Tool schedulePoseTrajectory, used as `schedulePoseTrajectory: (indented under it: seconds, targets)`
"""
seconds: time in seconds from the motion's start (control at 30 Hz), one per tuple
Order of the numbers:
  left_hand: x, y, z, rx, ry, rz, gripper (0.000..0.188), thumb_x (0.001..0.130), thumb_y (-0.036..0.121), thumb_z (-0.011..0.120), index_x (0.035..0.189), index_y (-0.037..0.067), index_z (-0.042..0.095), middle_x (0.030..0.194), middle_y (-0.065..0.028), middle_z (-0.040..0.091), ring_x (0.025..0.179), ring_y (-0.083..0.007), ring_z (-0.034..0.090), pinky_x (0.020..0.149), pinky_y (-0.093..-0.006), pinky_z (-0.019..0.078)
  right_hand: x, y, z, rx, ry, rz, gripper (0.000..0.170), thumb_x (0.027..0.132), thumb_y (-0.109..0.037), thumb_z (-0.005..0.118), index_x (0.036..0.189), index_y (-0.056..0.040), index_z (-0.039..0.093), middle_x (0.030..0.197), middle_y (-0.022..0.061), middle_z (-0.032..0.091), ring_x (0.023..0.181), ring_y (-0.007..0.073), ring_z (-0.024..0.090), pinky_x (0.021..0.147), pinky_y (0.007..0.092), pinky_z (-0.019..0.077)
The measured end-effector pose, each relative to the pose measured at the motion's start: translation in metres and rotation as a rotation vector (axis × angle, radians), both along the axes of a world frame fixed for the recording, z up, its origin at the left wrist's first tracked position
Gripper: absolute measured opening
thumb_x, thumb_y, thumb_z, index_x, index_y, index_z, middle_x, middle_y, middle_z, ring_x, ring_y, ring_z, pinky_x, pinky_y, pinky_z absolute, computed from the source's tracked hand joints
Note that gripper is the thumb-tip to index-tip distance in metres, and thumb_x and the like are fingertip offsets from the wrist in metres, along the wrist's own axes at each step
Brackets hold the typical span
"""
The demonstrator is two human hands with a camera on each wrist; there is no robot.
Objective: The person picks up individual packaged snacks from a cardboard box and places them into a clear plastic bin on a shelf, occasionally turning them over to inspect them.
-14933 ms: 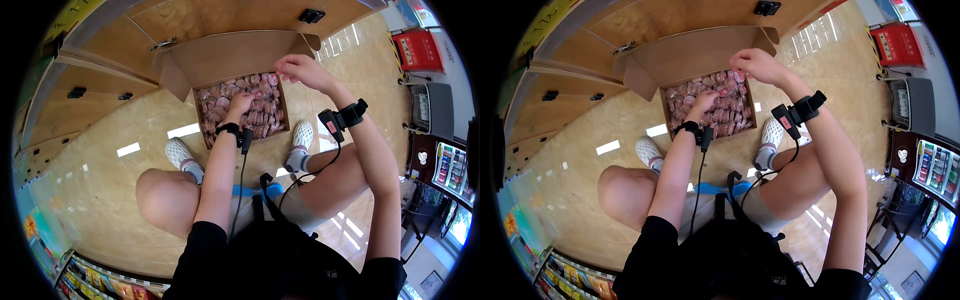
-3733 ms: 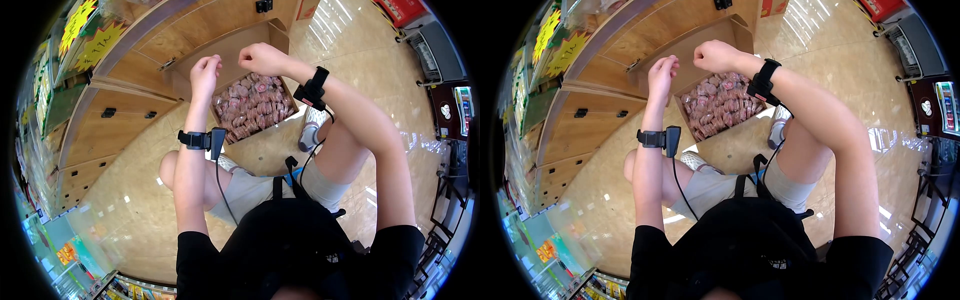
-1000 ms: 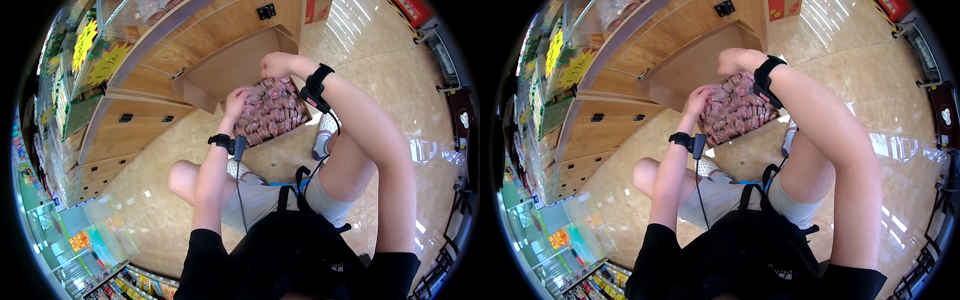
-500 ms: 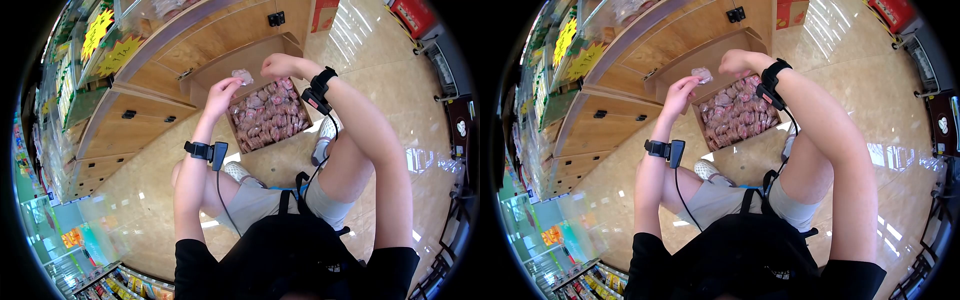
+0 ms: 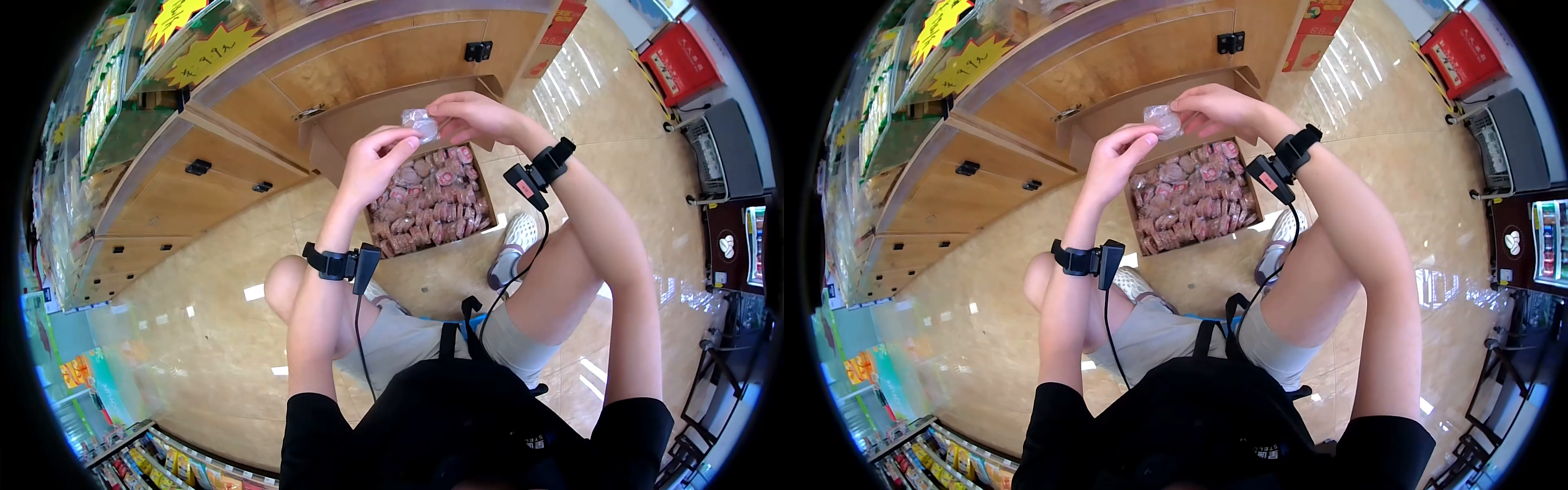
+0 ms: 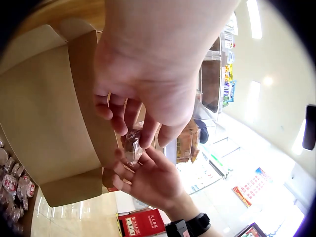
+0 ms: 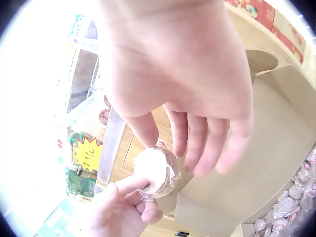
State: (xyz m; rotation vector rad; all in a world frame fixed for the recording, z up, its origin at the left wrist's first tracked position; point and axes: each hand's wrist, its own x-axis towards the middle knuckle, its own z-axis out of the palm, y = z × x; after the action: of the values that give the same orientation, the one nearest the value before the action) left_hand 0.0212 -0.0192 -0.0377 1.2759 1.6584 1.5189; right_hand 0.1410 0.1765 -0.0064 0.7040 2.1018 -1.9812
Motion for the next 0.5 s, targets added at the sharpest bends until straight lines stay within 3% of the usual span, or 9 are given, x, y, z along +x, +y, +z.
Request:
schedulePoseTrajectory:
  seconds: [0.2, 0.4, 0.5]
  targets:
    - [0.0008, 0.0005, 0.0077, -0.059, -0.018, 0.015, 0.021, 0.088, 0.016, 0.062, 0.101, 0.001, 0.067, 0.103, -0.0034, 0.059, 0.094, -0.0109, 0.054, 0.082, -0.0241, 0.0424, -0.0011, 0.001, 0.0013, -0.087, 0.13, -0.073, 0.026, 0.091, -0.027, 0.055, 0.105, -0.0059, 0.06, 0.095, 0.0018, 0.06, 0.087, 0.011, 0.058, 0.078, 0.0265, 0.0493]
    - [0.0027, 0.0029, 0.0046, -0.012, -0.058, 0.023, 0.021, 0.088, 0.017, 0.061, 0.102, 0.003, 0.067, 0.114, -0.0062, 0.054, 0.096, -0.0115, 0.053, 0.079, -0.0244, 0.043, -0.0017, -0.0034, 0.0012, -0.02, 0.205, -0.114, 0.025, 0.089, -0.027, 0.057, 0.098, -0.0053, 0.063, 0.089, -0.0001, 0.059, 0.082, 0.0095, 0.056, 0.075, 0.0247, 0.0475]
    - [0.0016, 0.0055, 0.0016, 0.056, -0.043, 0.07, 0.021, 0.086, 0.021, 0.064, 0.1, 0.006, 0.069, 0.114, -0.0067, 0.055, 0.08, -0.0085, 0.052, 0.07, -0.0219, 0.0435, -0.0022, -0.0048, 0.0025, 0.017, 0.222, -0.092, 0.022, 0.088, -0.025, 0.057, 0.095, -0.0052, 0.064, 0.084, -0.0008, 0.059, 0.079, 0.0079, 0.055, 0.073, 0.0237, 0.0465]
